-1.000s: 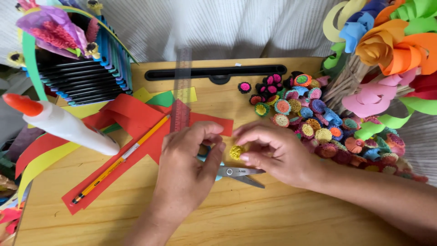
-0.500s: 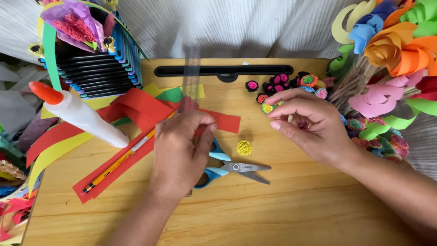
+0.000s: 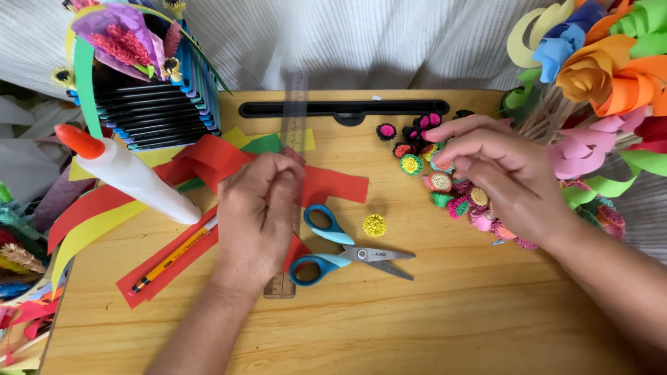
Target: Assembling small paper flowers and cutting paper strips for a craft project
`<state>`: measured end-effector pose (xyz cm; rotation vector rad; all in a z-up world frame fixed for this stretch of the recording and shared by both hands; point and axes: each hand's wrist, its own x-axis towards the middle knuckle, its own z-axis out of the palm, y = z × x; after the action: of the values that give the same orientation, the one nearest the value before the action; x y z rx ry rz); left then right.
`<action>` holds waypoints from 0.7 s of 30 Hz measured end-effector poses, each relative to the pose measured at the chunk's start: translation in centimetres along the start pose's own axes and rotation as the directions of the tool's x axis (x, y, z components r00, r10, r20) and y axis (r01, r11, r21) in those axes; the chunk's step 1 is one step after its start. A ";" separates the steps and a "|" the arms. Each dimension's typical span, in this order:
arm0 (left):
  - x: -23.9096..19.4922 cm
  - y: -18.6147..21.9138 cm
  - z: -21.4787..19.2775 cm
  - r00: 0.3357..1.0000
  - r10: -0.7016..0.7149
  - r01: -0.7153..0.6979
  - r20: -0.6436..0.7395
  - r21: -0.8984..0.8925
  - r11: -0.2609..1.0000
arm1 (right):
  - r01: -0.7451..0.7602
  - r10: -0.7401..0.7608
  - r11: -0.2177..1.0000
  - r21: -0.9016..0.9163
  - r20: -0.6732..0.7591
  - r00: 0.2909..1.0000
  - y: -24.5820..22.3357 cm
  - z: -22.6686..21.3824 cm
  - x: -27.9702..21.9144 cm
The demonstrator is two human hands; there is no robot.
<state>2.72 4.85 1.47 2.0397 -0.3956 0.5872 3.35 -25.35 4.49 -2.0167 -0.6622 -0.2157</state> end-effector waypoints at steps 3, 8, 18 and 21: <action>0.2 0.2 -0.2 1.000 -0.005 0.005 -0.030 0.006 1.000 | -0.005 0.005 1.000 -0.025 0.008 1.000 -0.9 0.1 0.4; 0.3 -1.3 -0.6 0.997 -0.007 0.009 -0.073 0.029 1.000 | 0.076 -0.074 0.994 -0.076 0.039 0.997 -1.1 0.3 0.5; 0.8 -0.3 -2.3 0.997 0.079 -0.078 -0.023 0.043 0.996 | 0.160 -0.169 0.927 -0.340 0.004 0.986 -1.1 -0.1 1.0; 0.9 0.0 -2.3 0.976 0.216 -0.215 -0.014 0.084 0.973 | 0.156 -0.165 0.923 -0.351 0.003 0.986 -1.5 -0.2 1.0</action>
<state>2.91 6.81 3.02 2.0810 -0.5929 0.7698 3.39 -24.61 6.12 -2.2937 -0.8192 -0.4875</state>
